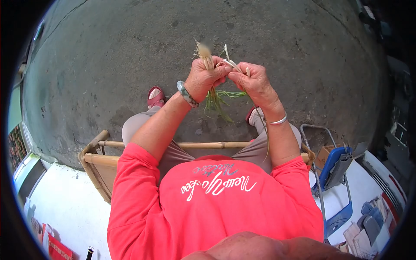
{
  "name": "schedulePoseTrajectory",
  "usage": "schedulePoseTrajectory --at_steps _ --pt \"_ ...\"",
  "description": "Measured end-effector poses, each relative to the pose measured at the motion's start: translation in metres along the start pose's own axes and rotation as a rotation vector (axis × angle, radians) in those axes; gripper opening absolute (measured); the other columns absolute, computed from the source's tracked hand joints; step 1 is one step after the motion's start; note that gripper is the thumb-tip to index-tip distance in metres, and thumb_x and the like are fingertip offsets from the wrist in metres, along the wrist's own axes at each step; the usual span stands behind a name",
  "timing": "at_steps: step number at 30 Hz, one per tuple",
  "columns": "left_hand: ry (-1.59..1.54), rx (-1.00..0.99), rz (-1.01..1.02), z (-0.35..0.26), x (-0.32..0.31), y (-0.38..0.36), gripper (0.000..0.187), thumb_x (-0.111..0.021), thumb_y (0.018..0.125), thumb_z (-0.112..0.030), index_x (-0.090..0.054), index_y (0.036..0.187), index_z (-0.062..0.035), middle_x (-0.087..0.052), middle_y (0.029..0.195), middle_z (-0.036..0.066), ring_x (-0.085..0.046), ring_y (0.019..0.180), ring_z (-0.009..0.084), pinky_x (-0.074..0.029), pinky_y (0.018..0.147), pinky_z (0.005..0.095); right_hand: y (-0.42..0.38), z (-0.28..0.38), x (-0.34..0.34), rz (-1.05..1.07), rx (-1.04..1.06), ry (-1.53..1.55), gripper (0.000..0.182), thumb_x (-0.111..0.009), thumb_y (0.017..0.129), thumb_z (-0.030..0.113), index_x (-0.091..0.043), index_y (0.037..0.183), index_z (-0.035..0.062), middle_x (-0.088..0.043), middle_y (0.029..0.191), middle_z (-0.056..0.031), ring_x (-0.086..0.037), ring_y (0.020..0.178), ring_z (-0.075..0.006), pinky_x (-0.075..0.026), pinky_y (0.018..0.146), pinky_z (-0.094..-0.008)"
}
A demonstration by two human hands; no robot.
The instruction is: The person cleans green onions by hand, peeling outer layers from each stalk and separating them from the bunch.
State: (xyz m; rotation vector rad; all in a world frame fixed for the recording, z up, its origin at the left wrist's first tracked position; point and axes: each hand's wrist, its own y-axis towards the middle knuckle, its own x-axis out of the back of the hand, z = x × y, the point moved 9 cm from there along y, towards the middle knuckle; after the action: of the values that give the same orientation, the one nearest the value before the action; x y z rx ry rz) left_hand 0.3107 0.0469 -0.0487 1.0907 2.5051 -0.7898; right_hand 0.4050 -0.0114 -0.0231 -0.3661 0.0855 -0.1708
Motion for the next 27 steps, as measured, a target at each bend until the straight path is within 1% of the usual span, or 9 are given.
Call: schedulePoseTrajectory --at_steps 12,15,17,18,22,24,25,26,27 --pt "-0.030 0.018 0.050 0.005 -0.001 0.000 0.006 -0.059 0.087 -0.009 -0.060 0.084 -0.0036 -0.058 0.069 -0.002 -0.052 0.057 0.0047 -0.039 0.049 0.0174 -0.002 0.009 0.001 -0.050 0.086 -0.233 0.020 -0.067 0.082 0.014 -0.056 0.068 0.0055 -0.043 0.059 0.0083 -0.036 0.056 -0.0019 -0.030 0.047 -0.0216" --pt "-0.049 0.031 0.015 0.004 0.001 0.000 0.005 -0.058 0.085 -0.007 -0.059 0.082 -0.0035 -0.058 0.067 0.000 -0.051 0.055 0.0061 -0.038 0.048 0.0190 -0.001 0.006 0.000 -0.033 0.069 -0.210 0.020 -0.067 0.083 0.015 -0.057 0.068 0.0057 -0.042 0.059 0.0083 -0.036 0.056 -0.0018 -0.030 0.047 -0.0217" --pt "-0.277 0.037 -0.045 0.004 0.009 0.002 0.007 -0.060 0.081 -0.006 -0.059 0.076 -0.0025 -0.059 0.067 0.003 -0.052 0.054 0.0075 -0.041 0.049 0.0204 -0.001 0.005 0.000 -0.028 0.058 -0.158 0.019 -0.066 0.083 0.015 -0.057 0.068 0.0061 -0.043 0.059 0.0089 -0.035 0.055 -0.0014 -0.029 0.047 -0.0212" --pt "-0.277 0.037 -0.045 0.001 0.011 0.004 0.007 -0.060 0.081 -0.006 -0.059 0.076 -0.0025 -0.059 0.067 0.003 -0.052 0.054 0.0075 -0.041 0.049 0.0204 -0.002 0.006 0.001 -0.028 0.058 -0.159 0.019 -0.066 0.083 0.015 -0.057 0.068 0.0061 -0.043 0.059 0.0089 -0.035 0.055 -0.0014 -0.029 0.047 -0.0212" --pt "-0.353 -0.071 -0.152 -0.013 0.033 0.009 0.006 -0.059 0.081 -0.005 -0.060 0.075 -0.0030 -0.060 0.069 0.004 -0.054 0.058 0.0093 -0.041 0.051 0.0213 -0.002 0.006 0.003 -0.016 0.021 -0.078 0.021 -0.066 0.083 0.015 -0.056 0.066 0.0071 -0.043 0.058 0.0092 -0.035 0.054 -0.0007 -0.028 0.046 -0.0202" --pt "0.065 -0.223 -0.319 -0.030 0.040 0.002 0.007 -0.055 0.084 -0.005 -0.061 0.087 -0.0025 -0.060 0.075 0.005 -0.052 0.056 0.0089 -0.039 0.050 0.0206 -0.002 0.007 0.004 -0.008 0.010 -0.067 0.022 -0.066 0.084 0.015 -0.055 0.066 0.0075 -0.043 0.058 0.0092 -0.035 0.054 -0.0005 -0.028 0.046 -0.0199" --pt "0.314 -0.300 -0.299 -0.041 0.031 -0.002 0.011 -0.057 0.083 -0.005 -0.064 0.092 -0.0037 -0.063 0.079 0.007 -0.058 0.069 0.0133 -0.044 0.060 0.0232 -0.002 0.005 0.005 -0.004 -0.027 -0.071 0.023 -0.065 0.084 0.015 -0.054 0.065 0.0075 -0.043 0.057 0.0092 -0.035 0.054 -0.0004 -0.028 0.046 -0.0198" --pt "0.314 -0.299 -0.299 -0.038 0.031 0.000 0.011 -0.057 0.083 -0.005 -0.064 0.092 -0.0037 -0.063 0.079 0.007 -0.058 0.069 0.0133 -0.044 0.060 0.0232 -0.002 0.002 0.006 0.000 -0.064 -0.075 0.025 -0.065 0.084 0.016 -0.053 0.064 0.0076 -0.042 0.057 0.0092 -0.035 0.054 -0.0004 -0.027 0.045 -0.0197" --pt "0.525 -0.560 -0.216 -0.056 0.014 -0.006 0.013 -0.059 0.082 -0.006 -0.065 0.093 -0.0043 -0.064 0.081 0.006 -0.059 0.078 0.0152 -0.046 0.065 0.0251 -0.002 0.000 0.008 -0.001 -0.066 -0.075 0.025 -0.065 0.084 0.016 -0.053 0.064 0.0076 -0.042 0.057 0.0092 -0.035 0.054 -0.0004 -0.027 0.045 -0.0197"
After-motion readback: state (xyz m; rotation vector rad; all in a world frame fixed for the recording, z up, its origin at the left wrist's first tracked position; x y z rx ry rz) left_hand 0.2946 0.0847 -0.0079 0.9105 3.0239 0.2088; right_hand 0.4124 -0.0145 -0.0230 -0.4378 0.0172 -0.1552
